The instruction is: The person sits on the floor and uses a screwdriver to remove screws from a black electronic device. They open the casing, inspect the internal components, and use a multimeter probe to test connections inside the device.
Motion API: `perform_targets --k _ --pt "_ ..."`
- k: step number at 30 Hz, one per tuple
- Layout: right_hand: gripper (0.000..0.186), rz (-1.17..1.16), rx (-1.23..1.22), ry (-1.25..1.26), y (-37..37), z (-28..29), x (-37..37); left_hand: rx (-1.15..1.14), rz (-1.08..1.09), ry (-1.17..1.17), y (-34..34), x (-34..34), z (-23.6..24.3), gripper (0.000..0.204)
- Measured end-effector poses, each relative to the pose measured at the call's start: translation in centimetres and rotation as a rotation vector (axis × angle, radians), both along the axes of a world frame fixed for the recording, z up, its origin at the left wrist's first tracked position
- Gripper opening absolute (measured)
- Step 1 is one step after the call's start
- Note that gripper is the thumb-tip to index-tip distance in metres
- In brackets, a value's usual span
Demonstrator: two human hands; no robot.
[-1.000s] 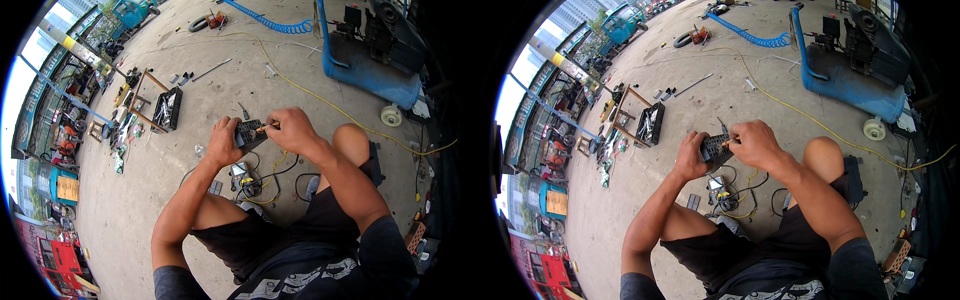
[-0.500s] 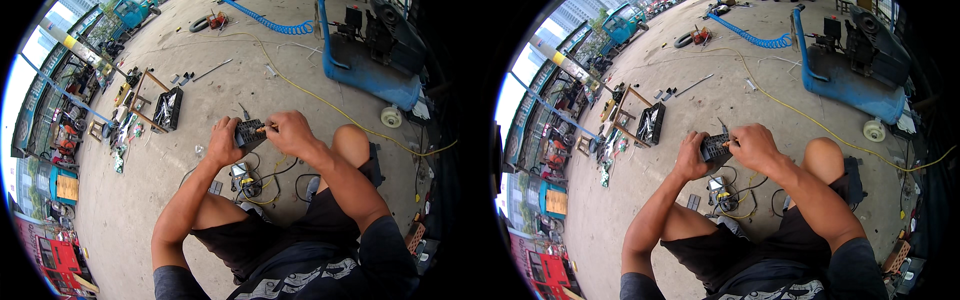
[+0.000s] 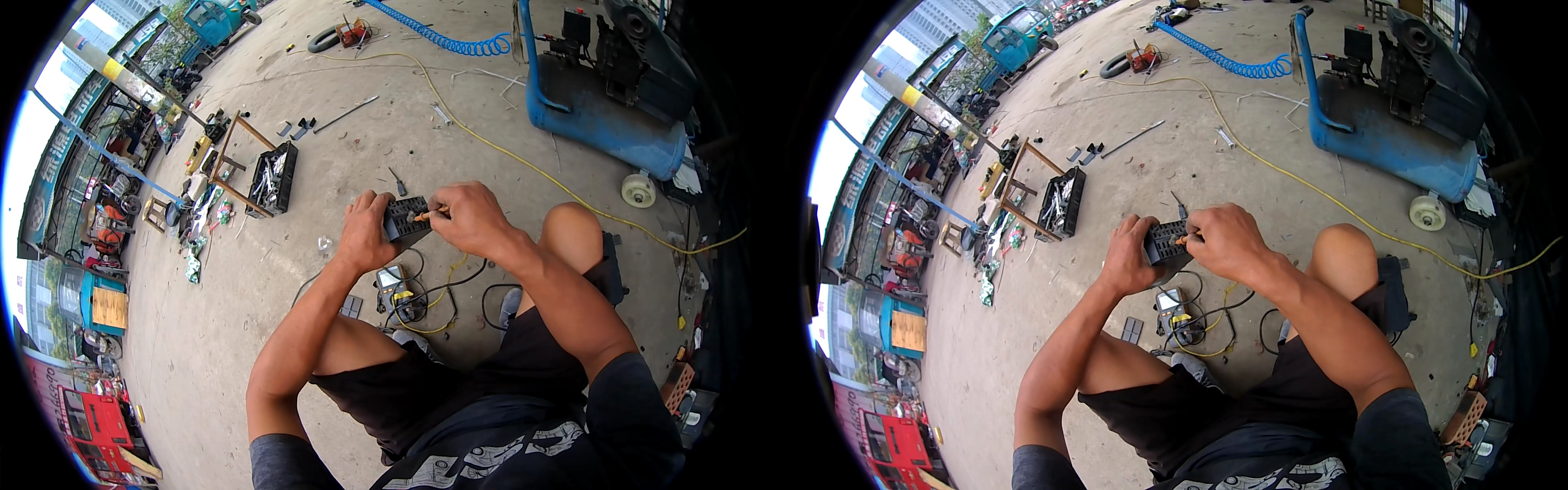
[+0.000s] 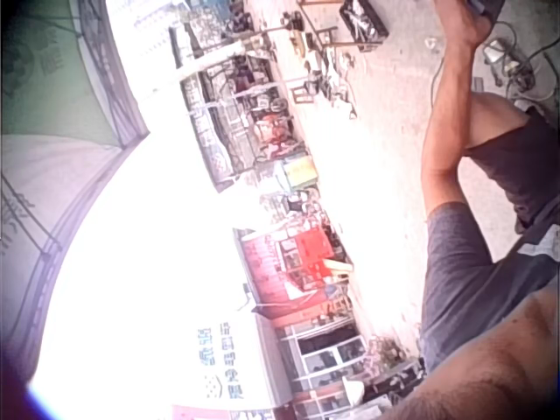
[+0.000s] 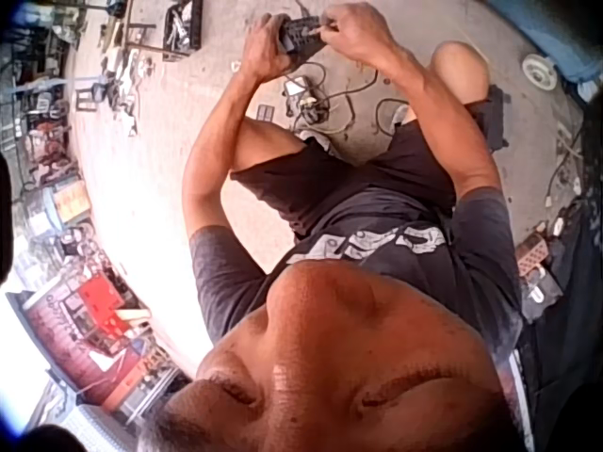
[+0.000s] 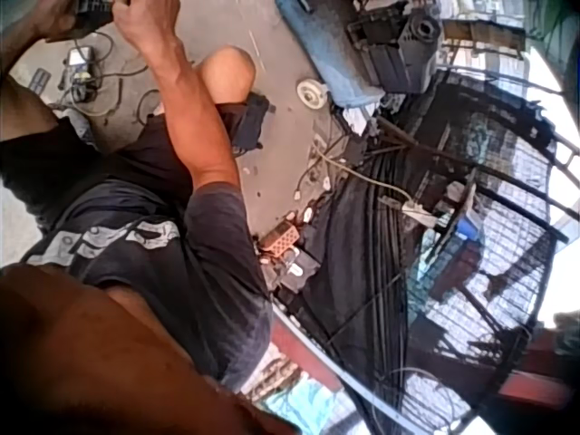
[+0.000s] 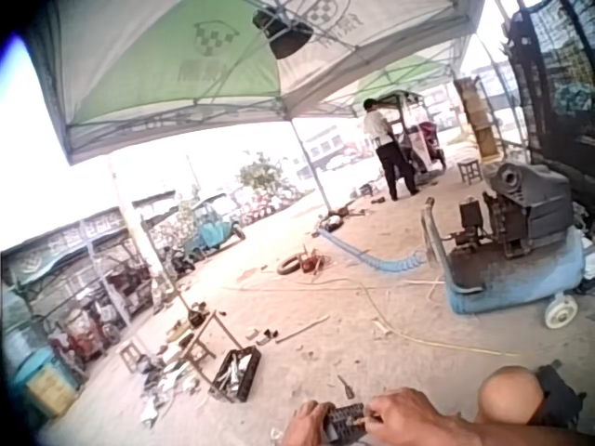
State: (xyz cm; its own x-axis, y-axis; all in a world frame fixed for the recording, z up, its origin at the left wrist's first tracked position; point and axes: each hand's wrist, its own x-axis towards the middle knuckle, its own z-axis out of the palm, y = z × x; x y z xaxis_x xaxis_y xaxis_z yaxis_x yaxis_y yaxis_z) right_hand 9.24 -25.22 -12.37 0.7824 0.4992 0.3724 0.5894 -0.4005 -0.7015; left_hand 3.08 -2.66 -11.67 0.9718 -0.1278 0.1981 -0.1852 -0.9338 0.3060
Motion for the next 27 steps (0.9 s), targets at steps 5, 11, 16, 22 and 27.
perform_targets --k 5,11,16,22,27 --pt "0.016 0.013 -0.014 0.022 -0.2 0.3 0.1 -0.014 0.003 -0.006 0.0 0.0 -0.2 0.072" --pt "0.014 -0.034 -0.011 -0.001 0.2 -0.4 0.0 0.000 0.000 0.023 -0.3 0.1 0.2 0.067" --pt "0.014 -0.099 0.061 -0.007 -0.6 0.3 0.4 -0.011 0.021 0.046 -0.3 -0.1 0.4 0.075" --pt "0.016 -0.051 -0.008 0.055 -1.0 0.7 0.3 -0.013 0.031 0.059 -0.4 -0.1 0.5 0.075" --pt "0.017 -0.036 -0.058 0.041 -0.7 0.1 0.3 -0.020 0.019 0.047 -0.3 0.0 0.3 0.075"
